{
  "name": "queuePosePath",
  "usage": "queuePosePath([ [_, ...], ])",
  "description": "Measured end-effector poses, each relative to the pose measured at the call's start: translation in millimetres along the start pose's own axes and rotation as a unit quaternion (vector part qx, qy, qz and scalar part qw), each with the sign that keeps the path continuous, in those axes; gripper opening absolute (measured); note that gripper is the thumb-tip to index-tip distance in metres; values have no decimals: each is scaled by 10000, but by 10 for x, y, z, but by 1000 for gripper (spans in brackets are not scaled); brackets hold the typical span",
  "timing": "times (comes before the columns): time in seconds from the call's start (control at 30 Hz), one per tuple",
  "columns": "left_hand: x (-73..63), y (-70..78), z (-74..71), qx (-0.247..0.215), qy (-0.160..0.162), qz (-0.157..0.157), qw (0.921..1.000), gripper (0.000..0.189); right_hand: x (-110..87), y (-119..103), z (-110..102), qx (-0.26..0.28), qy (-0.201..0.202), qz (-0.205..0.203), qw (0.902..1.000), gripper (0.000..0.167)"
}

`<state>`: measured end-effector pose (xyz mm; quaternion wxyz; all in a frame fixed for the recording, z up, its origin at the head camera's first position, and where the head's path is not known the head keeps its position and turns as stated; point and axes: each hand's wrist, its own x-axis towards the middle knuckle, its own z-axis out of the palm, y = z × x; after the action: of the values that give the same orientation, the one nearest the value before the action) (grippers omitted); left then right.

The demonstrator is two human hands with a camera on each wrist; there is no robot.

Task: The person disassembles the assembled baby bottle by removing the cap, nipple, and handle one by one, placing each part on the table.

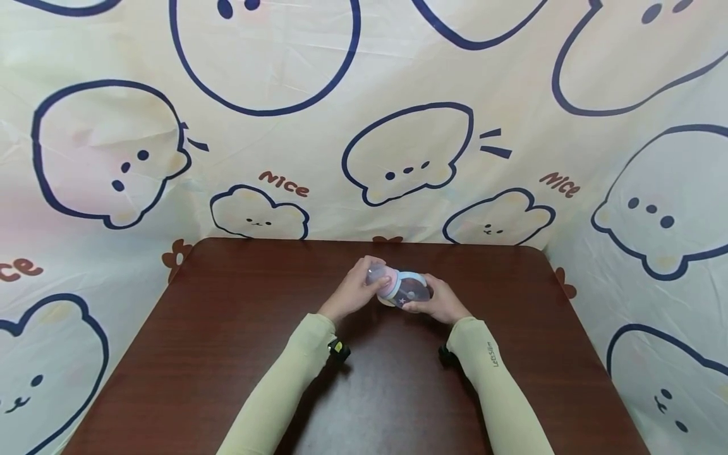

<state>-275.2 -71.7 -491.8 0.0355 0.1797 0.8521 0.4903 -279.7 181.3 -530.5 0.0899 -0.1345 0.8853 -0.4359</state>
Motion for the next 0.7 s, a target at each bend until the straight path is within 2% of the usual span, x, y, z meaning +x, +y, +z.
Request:
queuePosePath([
  [0.27,-4,5,-77,-367,-176,-188,9990,40,-22,27,-11,34,49,-17,10000,74],
  [0.43,-18,2,-71,-220,-176,-127,9995,45,-16,17,-15,-64,83,-26,9999,75],
  [0.7,-41,-24,-67,-349,-113,-219,9991,47,-20,-4,-8,-28,-6,-93,10000,75],
])
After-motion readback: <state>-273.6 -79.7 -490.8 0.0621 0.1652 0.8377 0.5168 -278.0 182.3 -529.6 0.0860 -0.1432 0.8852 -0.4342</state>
